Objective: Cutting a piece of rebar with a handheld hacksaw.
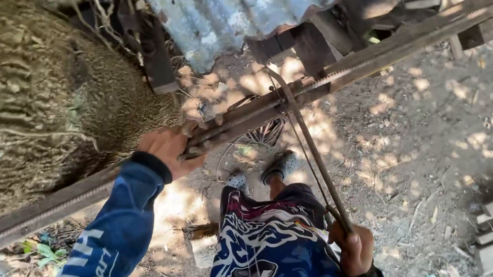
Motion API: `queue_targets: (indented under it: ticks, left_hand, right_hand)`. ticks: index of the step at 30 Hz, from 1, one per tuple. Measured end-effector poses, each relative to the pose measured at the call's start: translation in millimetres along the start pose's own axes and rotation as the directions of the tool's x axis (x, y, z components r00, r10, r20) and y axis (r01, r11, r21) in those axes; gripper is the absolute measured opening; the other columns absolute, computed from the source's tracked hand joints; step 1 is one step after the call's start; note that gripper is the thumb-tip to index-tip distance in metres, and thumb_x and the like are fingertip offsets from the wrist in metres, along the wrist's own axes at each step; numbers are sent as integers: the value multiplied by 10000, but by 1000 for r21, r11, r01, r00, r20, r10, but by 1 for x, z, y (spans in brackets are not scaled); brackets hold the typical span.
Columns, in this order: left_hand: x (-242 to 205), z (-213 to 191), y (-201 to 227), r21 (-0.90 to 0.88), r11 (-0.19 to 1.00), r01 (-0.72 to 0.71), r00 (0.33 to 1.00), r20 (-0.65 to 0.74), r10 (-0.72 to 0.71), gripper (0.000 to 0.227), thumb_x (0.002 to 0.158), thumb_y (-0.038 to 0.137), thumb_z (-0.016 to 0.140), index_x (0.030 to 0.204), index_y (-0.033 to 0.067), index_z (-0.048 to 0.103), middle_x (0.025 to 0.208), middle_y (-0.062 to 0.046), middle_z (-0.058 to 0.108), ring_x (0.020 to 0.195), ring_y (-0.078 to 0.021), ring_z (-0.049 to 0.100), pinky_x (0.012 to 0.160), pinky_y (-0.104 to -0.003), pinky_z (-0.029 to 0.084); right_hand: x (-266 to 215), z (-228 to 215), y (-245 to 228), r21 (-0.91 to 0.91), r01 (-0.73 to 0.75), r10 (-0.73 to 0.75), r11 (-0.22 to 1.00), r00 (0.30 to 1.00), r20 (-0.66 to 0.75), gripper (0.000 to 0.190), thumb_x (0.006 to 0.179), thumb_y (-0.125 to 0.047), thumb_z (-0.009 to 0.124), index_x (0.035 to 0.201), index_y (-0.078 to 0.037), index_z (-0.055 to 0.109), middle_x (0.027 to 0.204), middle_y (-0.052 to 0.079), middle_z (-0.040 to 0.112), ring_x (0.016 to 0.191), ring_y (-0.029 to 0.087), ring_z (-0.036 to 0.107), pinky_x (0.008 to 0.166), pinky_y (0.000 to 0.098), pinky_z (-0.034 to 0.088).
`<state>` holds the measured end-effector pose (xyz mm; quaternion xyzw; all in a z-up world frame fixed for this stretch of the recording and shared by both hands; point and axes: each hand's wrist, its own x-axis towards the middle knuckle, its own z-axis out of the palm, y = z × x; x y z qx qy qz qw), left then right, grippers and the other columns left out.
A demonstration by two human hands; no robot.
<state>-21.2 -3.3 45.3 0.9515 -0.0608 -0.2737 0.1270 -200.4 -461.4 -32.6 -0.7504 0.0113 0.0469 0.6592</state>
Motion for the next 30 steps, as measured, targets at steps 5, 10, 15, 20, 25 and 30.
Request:
queue_targets:
  ticks: [5, 10, 15, 20, 25, 30]
  left_hand:
    - [10, 30, -19, 9, 999, -52, 998, -42, 52, 573, 804, 579, 691, 1155, 134, 608, 892, -157, 720, 748, -343, 718, 704, -484, 582]
    - [-8, -9, 8, -14, 998, -59, 991, -123, 57, 702, 729, 524, 711, 1315, 148, 615, 851, -177, 715, 706, -374, 695, 648, -500, 569]
    - [-2, -3, 6, -25, 998, 54, 998, 31, -53, 480, 808, 524, 653, 1127, 167, 703, 813, -133, 738, 695, -315, 723, 712, -446, 591]
    - [-2, -10, 12, 8, 1000, 17, 1000, -2, -17, 504, 815, 530, 642, 1143, 152, 705, 767, -129, 743, 680, -315, 721, 702, -443, 597]
    - [-3, -3, 4, 12, 999, 39, 999, 17, -39, 470, 779, 555, 662, 1033, 173, 764, 795, -124, 740, 735, -307, 722, 771, -442, 595]
    - [-1, 4, 1, 15, 1000, 19, 999, -48, -18, 509, 772, 581, 674, 1025, 149, 766, 849, -135, 732, 796, -312, 715, 806, -445, 583]
  right_hand:
    - [121, 65, -16, 160, -79, 68, 984, 995, 74, 494, 1103, -403, 397, 1190, 15, 644, 653, 41, 454, 578, 120, 409, 535, 318, 384]
    - [156, 86, -35, -55, 240, -238, 969, 970, 41, 612, 1124, -467, 392, 653, -92, 501, 594, 11, 493, 508, 129, 455, 470, 309, 399]
    - [92, 63, -53, 152, 393, -377, 907, 918, -124, 713, 1018, -661, 473, 628, -64, 476, 493, 26, 414, 438, 144, 485, 446, 364, 476]
    - [58, 44, -80, 100, 366, -359, 925, 930, -76, 727, 1045, -698, 424, 621, -110, 364, 560, 37, 410, 504, 200, 474, 507, 357, 434]
    - [55, 43, -88, 146, 283, -290, 948, 956, 30, 727, 1057, -656, 426, 591, -101, 365, 530, 40, 396, 481, 198, 465, 512, 359, 466]
    - [54, 39, -77, 35, 118, -120, 992, 990, 74, 747, 1032, -678, 417, 634, -46, 440, 591, 50, 457, 534, 189, 506, 532, 328, 426]
